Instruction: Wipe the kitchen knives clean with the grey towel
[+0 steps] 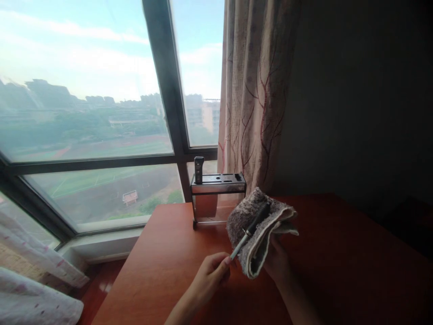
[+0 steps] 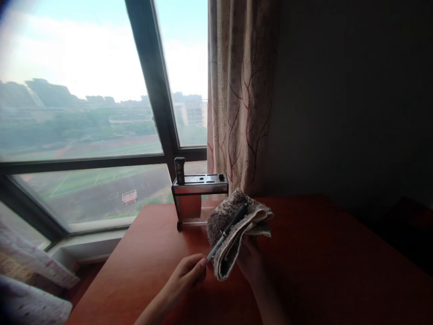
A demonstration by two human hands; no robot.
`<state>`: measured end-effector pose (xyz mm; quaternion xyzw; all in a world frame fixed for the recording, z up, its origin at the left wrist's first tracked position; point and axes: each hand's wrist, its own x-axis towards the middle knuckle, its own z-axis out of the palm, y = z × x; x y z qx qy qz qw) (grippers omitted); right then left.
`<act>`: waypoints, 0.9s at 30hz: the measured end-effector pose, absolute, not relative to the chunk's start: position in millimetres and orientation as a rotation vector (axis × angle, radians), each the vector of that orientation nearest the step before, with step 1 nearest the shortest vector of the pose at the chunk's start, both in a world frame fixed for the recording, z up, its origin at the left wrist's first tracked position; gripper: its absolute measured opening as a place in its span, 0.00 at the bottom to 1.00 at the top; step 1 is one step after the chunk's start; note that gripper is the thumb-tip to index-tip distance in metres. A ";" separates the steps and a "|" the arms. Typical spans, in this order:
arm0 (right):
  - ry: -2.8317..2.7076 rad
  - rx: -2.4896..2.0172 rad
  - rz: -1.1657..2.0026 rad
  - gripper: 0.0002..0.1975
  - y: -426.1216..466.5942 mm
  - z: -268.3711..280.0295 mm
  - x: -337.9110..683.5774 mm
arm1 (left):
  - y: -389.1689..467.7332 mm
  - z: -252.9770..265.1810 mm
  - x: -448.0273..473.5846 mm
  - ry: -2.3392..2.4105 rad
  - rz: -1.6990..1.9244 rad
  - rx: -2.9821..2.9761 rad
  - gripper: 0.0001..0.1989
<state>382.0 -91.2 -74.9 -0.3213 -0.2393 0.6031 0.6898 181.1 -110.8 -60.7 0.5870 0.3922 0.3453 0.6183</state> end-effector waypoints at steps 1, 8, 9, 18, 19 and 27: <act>-0.546 -0.720 1.371 0.19 -92.6 -76.5 379.6 | -112.2 -62.3 182.3 0.897 0.763 1.354 0.23; -0.596 -0.782 1.421 0.23 -94.4 -70.1 371.1 | -110.6 -63.9 182.9 0.930 0.802 1.467 0.21; -0.590 -0.793 1.390 0.24 -94.2 -67.3 369.3 | -109.7 -62.8 182.5 0.952 0.821 1.501 0.21; -0.702 -1.048 0.957 0.27 -87.0 -56.8 355.0 | -107.8 -58.1 176.9 1.275 1.135 1.821 0.13; -0.720 -1.082 0.921 0.25 -86.7 -56.3 354.9 | -108.1 -58.8 175.8 1.303 1.177 1.806 0.12; -0.716 -1.117 0.859 0.22 -84.5 -58.6 364.8 | -109.9 -56.5 177.8 1.226 1.201 1.711 0.12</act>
